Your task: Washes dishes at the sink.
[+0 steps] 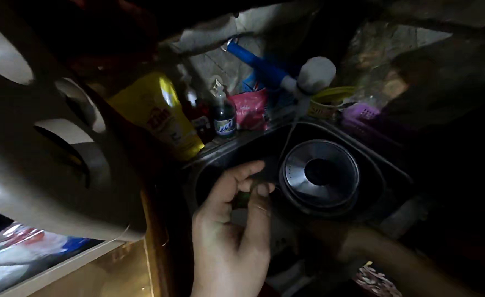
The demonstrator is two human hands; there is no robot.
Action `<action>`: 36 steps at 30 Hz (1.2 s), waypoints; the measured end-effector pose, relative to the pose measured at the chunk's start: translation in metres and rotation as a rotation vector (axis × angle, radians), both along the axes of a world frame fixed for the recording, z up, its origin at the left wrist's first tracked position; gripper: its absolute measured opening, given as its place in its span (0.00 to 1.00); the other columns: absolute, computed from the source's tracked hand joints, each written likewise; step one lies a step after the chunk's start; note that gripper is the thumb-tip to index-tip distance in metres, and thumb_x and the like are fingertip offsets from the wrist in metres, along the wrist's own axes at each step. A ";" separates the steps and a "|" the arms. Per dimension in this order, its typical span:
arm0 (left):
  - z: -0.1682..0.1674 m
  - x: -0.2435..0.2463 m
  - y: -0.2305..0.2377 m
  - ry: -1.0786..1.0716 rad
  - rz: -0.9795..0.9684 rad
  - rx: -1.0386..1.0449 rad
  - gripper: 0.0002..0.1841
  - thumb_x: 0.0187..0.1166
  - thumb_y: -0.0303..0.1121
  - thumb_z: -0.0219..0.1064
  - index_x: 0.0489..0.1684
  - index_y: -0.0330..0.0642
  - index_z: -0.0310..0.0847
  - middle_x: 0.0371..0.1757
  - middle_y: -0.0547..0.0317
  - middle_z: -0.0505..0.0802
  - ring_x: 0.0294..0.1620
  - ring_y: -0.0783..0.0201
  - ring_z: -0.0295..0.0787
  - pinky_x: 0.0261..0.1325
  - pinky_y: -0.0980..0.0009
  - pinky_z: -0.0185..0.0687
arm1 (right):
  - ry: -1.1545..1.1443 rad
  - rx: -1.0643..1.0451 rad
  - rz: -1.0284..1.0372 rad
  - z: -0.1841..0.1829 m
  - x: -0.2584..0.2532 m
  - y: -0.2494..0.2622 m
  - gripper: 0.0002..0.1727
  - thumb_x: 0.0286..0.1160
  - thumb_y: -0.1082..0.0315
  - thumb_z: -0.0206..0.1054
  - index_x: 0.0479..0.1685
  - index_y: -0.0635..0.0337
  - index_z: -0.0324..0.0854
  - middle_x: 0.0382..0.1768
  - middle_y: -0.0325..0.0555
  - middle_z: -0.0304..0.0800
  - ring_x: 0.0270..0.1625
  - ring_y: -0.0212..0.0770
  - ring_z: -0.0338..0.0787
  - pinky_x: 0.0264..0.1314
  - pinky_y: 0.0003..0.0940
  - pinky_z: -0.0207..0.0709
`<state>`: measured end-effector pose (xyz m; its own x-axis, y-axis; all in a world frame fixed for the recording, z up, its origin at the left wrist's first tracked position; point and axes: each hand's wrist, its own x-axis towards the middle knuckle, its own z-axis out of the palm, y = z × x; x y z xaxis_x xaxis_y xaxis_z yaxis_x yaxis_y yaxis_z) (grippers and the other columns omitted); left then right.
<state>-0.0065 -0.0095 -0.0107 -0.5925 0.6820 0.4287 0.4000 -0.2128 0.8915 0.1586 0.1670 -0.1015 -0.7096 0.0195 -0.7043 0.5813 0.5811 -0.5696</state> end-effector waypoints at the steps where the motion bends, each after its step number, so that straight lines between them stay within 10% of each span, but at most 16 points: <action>1: 0.000 -0.001 0.000 -0.002 0.007 -0.002 0.14 0.85 0.29 0.61 0.65 0.41 0.83 0.42 0.64 0.95 0.41 0.68 0.94 0.44 0.72 0.93 | -0.005 -0.027 -0.017 -0.007 0.003 -0.001 0.21 0.66 0.60 0.83 0.49 0.66 0.87 0.40 0.57 0.89 0.43 0.54 0.89 0.50 0.59 0.82; 22: -0.010 -0.012 0.006 0.020 0.120 -0.071 0.13 0.85 0.29 0.60 0.63 0.44 0.85 0.43 0.64 0.95 0.42 0.67 0.94 0.45 0.71 0.94 | 0.164 -0.042 -0.022 -0.003 -0.010 0.014 0.13 0.86 0.64 0.65 0.50 0.67 0.89 0.43 0.56 0.91 0.47 0.48 0.89 0.56 0.52 0.81; 28: -0.010 -0.012 0.008 0.025 0.122 -0.058 0.13 0.85 0.30 0.61 0.62 0.43 0.85 0.42 0.64 0.95 0.42 0.66 0.95 0.46 0.71 0.94 | 0.136 -0.086 -0.006 -0.008 0.006 0.012 0.15 0.69 0.65 0.80 0.46 0.67 0.88 0.38 0.54 0.90 0.42 0.47 0.88 0.49 0.51 0.83; 36: -0.012 -0.016 0.008 0.026 0.125 -0.016 0.13 0.85 0.28 0.60 0.61 0.39 0.85 0.41 0.62 0.95 0.43 0.65 0.95 0.47 0.69 0.95 | 0.286 -0.067 -0.061 -0.021 0.010 -0.005 0.09 0.72 0.70 0.75 0.46 0.65 0.88 0.40 0.53 0.91 0.43 0.48 0.90 0.50 0.53 0.84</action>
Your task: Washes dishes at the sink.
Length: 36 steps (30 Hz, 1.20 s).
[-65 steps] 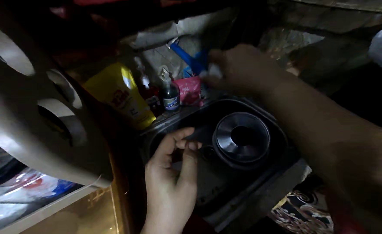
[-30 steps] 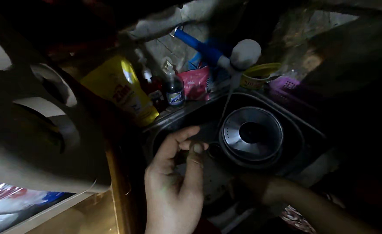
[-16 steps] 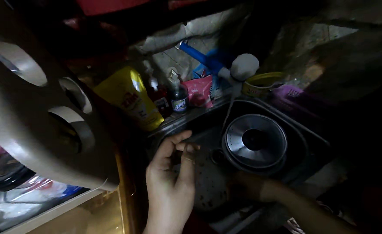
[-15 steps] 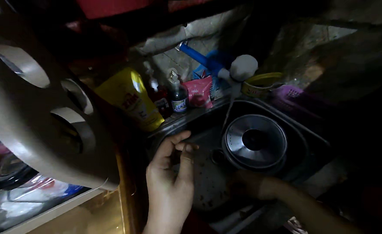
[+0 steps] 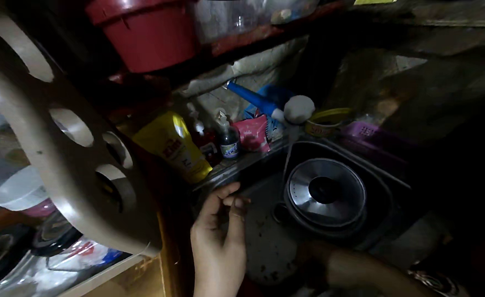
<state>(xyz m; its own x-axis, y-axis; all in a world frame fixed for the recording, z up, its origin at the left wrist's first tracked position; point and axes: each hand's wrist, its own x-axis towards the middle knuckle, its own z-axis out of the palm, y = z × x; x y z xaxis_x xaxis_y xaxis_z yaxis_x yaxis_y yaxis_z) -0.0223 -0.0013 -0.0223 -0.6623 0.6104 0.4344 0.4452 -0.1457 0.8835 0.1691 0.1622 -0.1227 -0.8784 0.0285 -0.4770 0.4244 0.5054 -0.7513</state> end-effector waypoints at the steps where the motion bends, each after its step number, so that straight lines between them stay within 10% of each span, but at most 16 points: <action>1: 0.000 -0.001 0.000 0.005 0.002 0.006 0.13 0.84 0.28 0.60 0.60 0.38 0.85 0.41 0.61 0.95 0.42 0.65 0.95 0.47 0.69 0.95 | -0.007 0.001 0.014 0.001 -0.003 -0.002 0.09 0.74 0.71 0.73 0.49 0.66 0.88 0.42 0.55 0.91 0.46 0.51 0.90 0.53 0.54 0.84; 7: -0.002 0.000 0.000 -0.001 -0.015 0.032 0.12 0.84 0.27 0.59 0.57 0.34 0.85 0.41 0.58 0.96 0.42 0.64 0.95 0.46 0.69 0.95 | -0.083 0.287 -0.142 -0.022 -0.034 -0.001 0.13 0.76 0.65 0.72 0.50 0.67 0.87 0.44 0.63 0.91 0.49 0.62 0.91 0.55 0.67 0.83; 13: 0.002 0.003 0.000 -0.030 -0.032 0.046 0.13 0.82 0.23 0.59 0.58 0.29 0.83 0.40 0.57 0.95 0.42 0.65 0.95 0.47 0.69 0.95 | -0.154 0.333 -0.095 0.021 -0.065 0.038 0.27 0.84 0.69 0.64 0.82 0.63 0.71 0.74 0.68 0.78 0.77 0.66 0.78 0.80 0.64 0.67; 18: -0.003 0.000 0.001 0.008 -0.042 0.022 0.12 0.83 0.26 0.59 0.56 0.34 0.85 0.40 0.58 0.95 0.42 0.64 0.95 0.47 0.68 0.95 | 0.268 -0.336 -0.899 0.039 -0.109 0.104 0.22 0.93 0.60 0.53 0.72 0.68 0.75 0.59 0.58 0.88 0.52 0.46 0.91 0.57 0.43 0.84; 21: -0.002 -0.001 0.000 -0.015 -0.027 0.006 0.12 0.83 0.25 0.59 0.57 0.35 0.85 0.41 0.58 0.95 0.42 0.63 0.95 0.48 0.67 0.96 | 0.240 -0.522 -0.984 0.047 -0.139 0.114 0.25 0.96 0.55 0.46 0.73 0.67 0.72 0.61 0.59 0.85 0.55 0.47 0.89 0.59 0.41 0.82; 27: 0.003 0.001 -0.002 -0.031 -0.035 0.037 0.12 0.83 0.26 0.60 0.58 0.37 0.85 0.40 0.59 0.95 0.42 0.64 0.95 0.48 0.68 0.95 | 0.251 -0.373 -0.668 0.032 -0.162 0.097 0.19 0.89 0.71 0.54 0.74 0.64 0.75 0.64 0.56 0.88 0.62 0.48 0.89 0.65 0.49 0.81; 32: 0.008 0.004 -0.004 -0.035 -0.046 0.045 0.13 0.84 0.28 0.60 0.60 0.40 0.85 0.41 0.61 0.95 0.41 0.66 0.95 0.46 0.70 0.95 | 0.440 -0.517 -1.211 0.044 -0.151 0.107 0.16 0.89 0.58 0.60 0.61 0.61 0.78 0.41 0.42 0.84 0.37 0.34 0.87 0.41 0.30 0.83; 36: 0.013 0.005 -0.006 -0.029 -0.037 0.047 0.13 0.84 0.28 0.61 0.60 0.42 0.86 0.40 0.64 0.95 0.38 0.69 0.93 0.41 0.74 0.92 | 0.367 -0.356 -1.224 0.048 -0.151 0.097 0.21 0.91 0.50 0.57 0.58 0.61 0.78 0.27 0.37 0.75 0.25 0.33 0.77 0.33 0.33 0.78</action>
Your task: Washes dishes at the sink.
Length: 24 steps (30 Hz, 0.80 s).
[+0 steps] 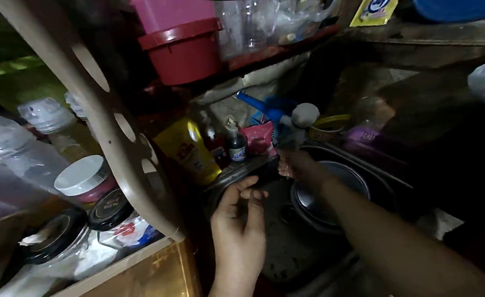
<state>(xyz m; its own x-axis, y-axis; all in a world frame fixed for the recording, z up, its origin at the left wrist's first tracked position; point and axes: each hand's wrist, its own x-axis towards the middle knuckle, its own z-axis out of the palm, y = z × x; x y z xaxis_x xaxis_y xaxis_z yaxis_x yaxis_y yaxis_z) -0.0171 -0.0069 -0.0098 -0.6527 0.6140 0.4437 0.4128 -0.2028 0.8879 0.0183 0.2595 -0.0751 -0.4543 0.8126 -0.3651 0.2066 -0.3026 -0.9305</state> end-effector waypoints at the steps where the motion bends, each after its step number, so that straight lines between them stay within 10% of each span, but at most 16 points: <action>1: 0.000 0.000 0.000 -0.002 -0.003 0.002 0.13 0.84 0.28 0.61 0.60 0.42 0.85 0.40 0.64 0.95 0.38 0.69 0.93 0.41 0.74 0.91 | -0.076 0.099 0.073 -0.006 0.002 -0.012 0.19 0.91 0.53 0.57 0.56 0.63 0.79 0.25 0.37 0.72 0.22 0.32 0.73 0.28 0.31 0.75; 4: 0.000 0.000 -0.001 -0.011 -0.010 0.007 0.13 0.84 0.28 0.61 0.61 0.42 0.85 0.41 0.63 0.95 0.39 0.69 0.93 0.42 0.73 0.92 | -0.275 0.363 0.368 -0.044 0.011 -0.063 0.13 0.78 0.65 0.70 0.45 0.70 0.85 0.34 0.57 0.86 0.33 0.48 0.83 0.37 0.50 0.80; 7: 0.002 0.000 -0.001 -0.015 0.009 -0.012 0.13 0.85 0.29 0.61 0.61 0.43 0.86 0.41 0.65 0.95 0.39 0.70 0.93 0.41 0.75 0.91 | -0.432 0.303 0.895 -0.085 0.006 -0.099 0.22 0.79 0.66 0.69 0.71 0.65 0.78 0.58 0.60 0.87 0.54 0.50 0.88 0.60 0.51 0.82; 10: 0.001 0.000 -0.001 -0.012 0.012 -0.029 0.13 0.85 0.29 0.60 0.62 0.44 0.86 0.42 0.65 0.95 0.40 0.69 0.94 0.41 0.73 0.92 | -0.488 0.168 1.143 -0.067 0.015 -0.131 0.23 0.85 0.67 0.64 0.78 0.58 0.74 0.58 0.56 0.87 0.47 0.45 0.85 0.50 0.44 0.80; 14: 0.002 -0.003 0.000 -0.001 0.001 -0.012 0.13 0.85 0.29 0.61 0.62 0.44 0.86 0.42 0.64 0.95 0.40 0.68 0.94 0.42 0.73 0.93 | -0.489 0.103 1.035 -0.040 0.021 -0.146 0.23 0.89 0.51 0.61 0.59 0.64 0.83 0.44 0.47 0.84 0.39 0.36 0.81 0.45 0.36 0.77; 18: -0.001 -0.003 0.001 -0.023 -0.020 0.019 0.12 0.84 0.26 0.61 0.60 0.38 0.85 0.42 0.60 0.95 0.42 0.66 0.94 0.45 0.71 0.93 | -0.417 0.059 0.898 -0.016 0.035 -0.174 0.22 0.86 0.60 0.64 0.68 0.69 0.78 0.58 0.59 0.86 0.58 0.46 0.86 0.65 0.45 0.79; 24: 0.004 0.000 -0.001 -0.036 -0.038 0.005 0.14 0.82 0.20 0.59 0.62 0.27 0.82 0.42 0.55 0.95 0.42 0.68 0.93 0.49 0.71 0.92 | -0.315 0.180 0.823 -0.010 0.022 -0.176 0.21 0.83 0.62 0.66 0.64 0.72 0.82 0.58 0.65 0.89 0.60 0.52 0.90 0.67 0.48 0.81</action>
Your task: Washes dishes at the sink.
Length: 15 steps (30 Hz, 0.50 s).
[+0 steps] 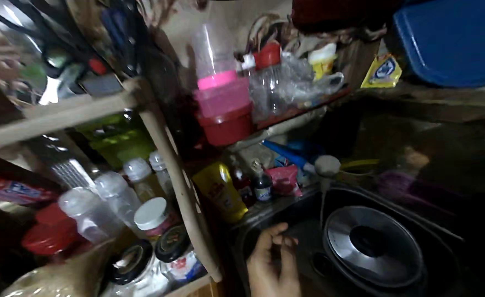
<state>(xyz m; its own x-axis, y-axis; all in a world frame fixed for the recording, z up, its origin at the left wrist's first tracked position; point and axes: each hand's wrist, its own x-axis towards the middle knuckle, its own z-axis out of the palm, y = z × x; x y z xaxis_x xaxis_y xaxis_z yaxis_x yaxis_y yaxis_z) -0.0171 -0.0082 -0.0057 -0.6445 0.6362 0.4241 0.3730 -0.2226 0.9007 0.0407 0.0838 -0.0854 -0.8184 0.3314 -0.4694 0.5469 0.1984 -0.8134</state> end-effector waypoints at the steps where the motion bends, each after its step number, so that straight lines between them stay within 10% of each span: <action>1: 0.001 0.000 -0.001 -0.004 -0.003 0.004 0.14 0.82 0.19 0.59 0.62 0.26 0.82 0.42 0.55 0.94 0.42 0.68 0.93 0.49 0.71 0.92 | 0.027 0.033 0.002 0.003 -0.003 0.001 0.21 0.84 0.65 0.66 0.66 0.73 0.81 0.61 0.67 0.88 0.64 0.54 0.88 0.71 0.47 0.78; 4: 0.000 -0.003 -0.001 0.018 0.000 0.032 0.14 0.81 0.18 0.59 0.61 0.24 0.81 0.41 0.54 0.94 0.41 0.68 0.93 0.49 0.71 0.91 | 0.258 0.112 -0.115 0.019 -0.006 0.000 0.19 0.81 0.69 0.67 0.65 0.71 0.81 0.58 0.60 0.89 0.62 0.45 0.86 0.71 0.42 0.76; 7: -0.003 -0.005 0.000 0.026 0.067 0.049 0.14 0.81 0.19 0.61 0.62 0.24 0.81 0.42 0.52 0.94 0.42 0.69 0.93 0.51 0.71 0.91 | 0.598 0.033 -0.294 0.036 -0.015 0.016 0.08 0.79 0.70 0.66 0.47 0.62 0.88 0.37 0.39 0.92 0.40 0.28 0.90 0.48 0.31 0.86; 15: -0.008 -0.009 0.003 0.013 0.206 -0.054 0.14 0.78 0.23 0.64 0.60 0.28 0.82 0.52 0.46 0.91 0.45 0.66 0.91 0.51 0.70 0.89 | 0.780 -0.170 -0.285 0.085 -0.013 0.060 0.02 0.74 0.69 0.68 0.39 0.57 0.82 0.28 0.37 0.90 0.29 0.34 0.91 0.33 0.31 0.88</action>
<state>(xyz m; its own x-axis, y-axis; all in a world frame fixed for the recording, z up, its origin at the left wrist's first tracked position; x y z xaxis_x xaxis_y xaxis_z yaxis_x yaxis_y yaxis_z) -0.0263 -0.0050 -0.0135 -0.7578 0.5138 0.4023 0.4176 -0.0918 0.9040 0.0272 0.1440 -0.0006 -0.8244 0.5501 0.1332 -0.1728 -0.0206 -0.9847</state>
